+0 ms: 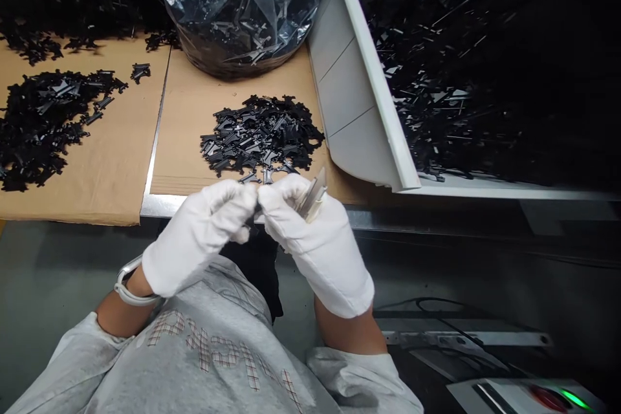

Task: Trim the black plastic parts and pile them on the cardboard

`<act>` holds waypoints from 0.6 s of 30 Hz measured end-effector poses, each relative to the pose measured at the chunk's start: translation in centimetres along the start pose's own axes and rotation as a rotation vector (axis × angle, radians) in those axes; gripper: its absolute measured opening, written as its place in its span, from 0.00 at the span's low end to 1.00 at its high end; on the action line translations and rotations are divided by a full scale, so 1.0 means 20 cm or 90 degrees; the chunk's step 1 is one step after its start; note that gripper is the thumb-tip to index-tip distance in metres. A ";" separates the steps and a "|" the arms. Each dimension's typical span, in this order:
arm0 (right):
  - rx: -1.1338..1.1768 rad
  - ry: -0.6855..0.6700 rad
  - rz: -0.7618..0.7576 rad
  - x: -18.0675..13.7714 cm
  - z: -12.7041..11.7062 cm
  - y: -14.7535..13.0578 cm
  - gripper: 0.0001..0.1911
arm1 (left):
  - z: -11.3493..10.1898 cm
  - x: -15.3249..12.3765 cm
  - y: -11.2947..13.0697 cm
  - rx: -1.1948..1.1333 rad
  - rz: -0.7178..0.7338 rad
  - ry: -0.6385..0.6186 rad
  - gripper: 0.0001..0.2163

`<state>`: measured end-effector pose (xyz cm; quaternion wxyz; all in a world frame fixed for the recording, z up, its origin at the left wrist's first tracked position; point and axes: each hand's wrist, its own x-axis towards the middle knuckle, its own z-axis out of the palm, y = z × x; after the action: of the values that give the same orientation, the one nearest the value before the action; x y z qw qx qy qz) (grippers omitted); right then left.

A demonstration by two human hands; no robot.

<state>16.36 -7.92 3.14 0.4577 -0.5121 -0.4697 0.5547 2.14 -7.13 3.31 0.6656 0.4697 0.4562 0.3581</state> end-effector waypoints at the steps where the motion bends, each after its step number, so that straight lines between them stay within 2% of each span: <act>1: 0.011 -0.013 -0.008 0.00 -0.01 0.01 0.20 | 0.00 -0.01 0.00 -0.012 0.004 0.006 0.13; 3: 0.009 -0.026 -0.035 -0.02 -0.02 0.04 0.22 | -0.01 -0.02 0.01 -0.039 0.015 0.036 0.15; 5: -0.054 -0.014 -0.096 -0.04 -0.05 0.06 0.24 | -0.01 -0.03 0.01 -0.063 0.020 0.060 0.15; 9: -0.328 0.001 -0.281 -0.07 -0.08 0.07 0.22 | -0.01 -0.05 0.02 -0.103 0.018 0.066 0.16; 12: -0.484 -0.001 -0.365 -0.07 -0.09 0.04 0.25 | 0.00 -0.06 0.01 -0.126 0.003 0.054 0.17; 16: -0.479 -0.016 -0.418 -0.06 -0.09 0.04 0.21 | 0.00 -0.08 0.02 -0.096 -0.006 0.047 0.17; 18: -0.434 -0.011 -0.402 -0.05 -0.09 0.06 0.17 | 0.00 -0.09 0.03 -0.101 -0.018 0.041 0.17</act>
<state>18.28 -9.01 2.12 0.4061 -0.4607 -0.7617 0.2065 1.57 -8.70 4.35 0.6907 0.3972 0.4539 0.3989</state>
